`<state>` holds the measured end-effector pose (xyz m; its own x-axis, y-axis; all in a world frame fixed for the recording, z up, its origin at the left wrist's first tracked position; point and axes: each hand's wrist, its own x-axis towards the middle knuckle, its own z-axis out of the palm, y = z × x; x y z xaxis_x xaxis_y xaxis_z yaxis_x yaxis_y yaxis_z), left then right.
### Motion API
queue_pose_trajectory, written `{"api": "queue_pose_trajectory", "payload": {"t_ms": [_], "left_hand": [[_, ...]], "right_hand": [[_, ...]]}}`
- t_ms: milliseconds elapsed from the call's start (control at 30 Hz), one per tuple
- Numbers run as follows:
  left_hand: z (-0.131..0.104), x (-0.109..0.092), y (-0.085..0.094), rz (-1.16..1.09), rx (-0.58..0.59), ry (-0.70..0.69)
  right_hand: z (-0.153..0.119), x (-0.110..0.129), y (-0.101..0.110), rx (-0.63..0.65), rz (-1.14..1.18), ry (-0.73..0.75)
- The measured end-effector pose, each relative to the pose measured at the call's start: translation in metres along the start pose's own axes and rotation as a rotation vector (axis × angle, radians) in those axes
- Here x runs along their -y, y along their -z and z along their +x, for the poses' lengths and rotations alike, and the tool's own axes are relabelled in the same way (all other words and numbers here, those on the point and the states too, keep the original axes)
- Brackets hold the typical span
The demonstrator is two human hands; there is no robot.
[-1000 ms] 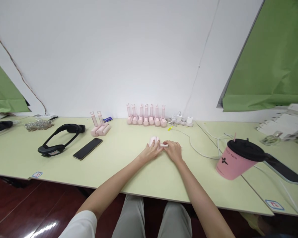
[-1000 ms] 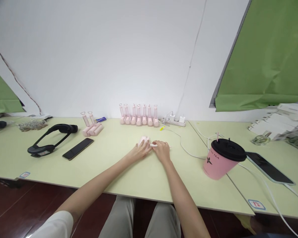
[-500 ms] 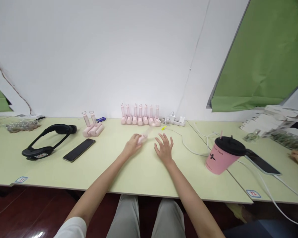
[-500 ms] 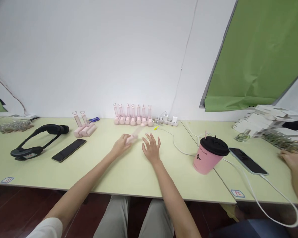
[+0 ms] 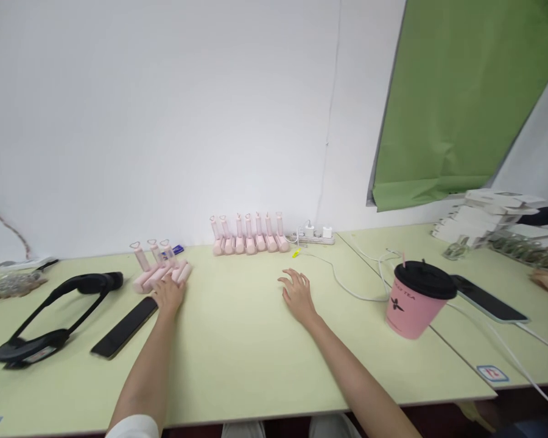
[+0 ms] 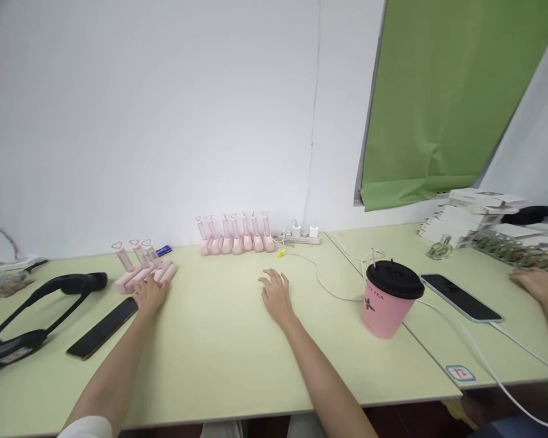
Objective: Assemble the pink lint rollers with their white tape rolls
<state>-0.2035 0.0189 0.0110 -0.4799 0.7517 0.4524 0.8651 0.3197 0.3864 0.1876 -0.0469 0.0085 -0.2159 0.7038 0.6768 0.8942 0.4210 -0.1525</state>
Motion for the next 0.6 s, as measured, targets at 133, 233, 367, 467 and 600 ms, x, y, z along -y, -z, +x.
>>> {"api": "queue_pose_trajectory", "payload": {"t_ms": [133,233,367,467,600], "left_hand": [[0.009,0.003,-0.016,0.151,-0.127,0.043],[0.009,0.001,-0.020,0.132,-0.177,0.029],[-0.003,-0.010,-0.014,0.033,-0.313,-0.014],[-0.006,-0.024,-0.010,-0.040,-0.416,-0.077],[0.010,-0.048,-0.026,-0.054,-0.372,-0.269]], "right_hand": [[0.000,-0.005,-0.002,-0.007,0.028,-0.041],[0.001,-0.005,-0.001,-0.004,0.052,-0.057],[0.001,-0.003,0.001,0.000,0.077,-0.062],[-0.001,-0.003,0.002,-0.008,0.085,-0.080],[-0.002,-0.004,0.000,-0.033,0.131,-0.104]]}}
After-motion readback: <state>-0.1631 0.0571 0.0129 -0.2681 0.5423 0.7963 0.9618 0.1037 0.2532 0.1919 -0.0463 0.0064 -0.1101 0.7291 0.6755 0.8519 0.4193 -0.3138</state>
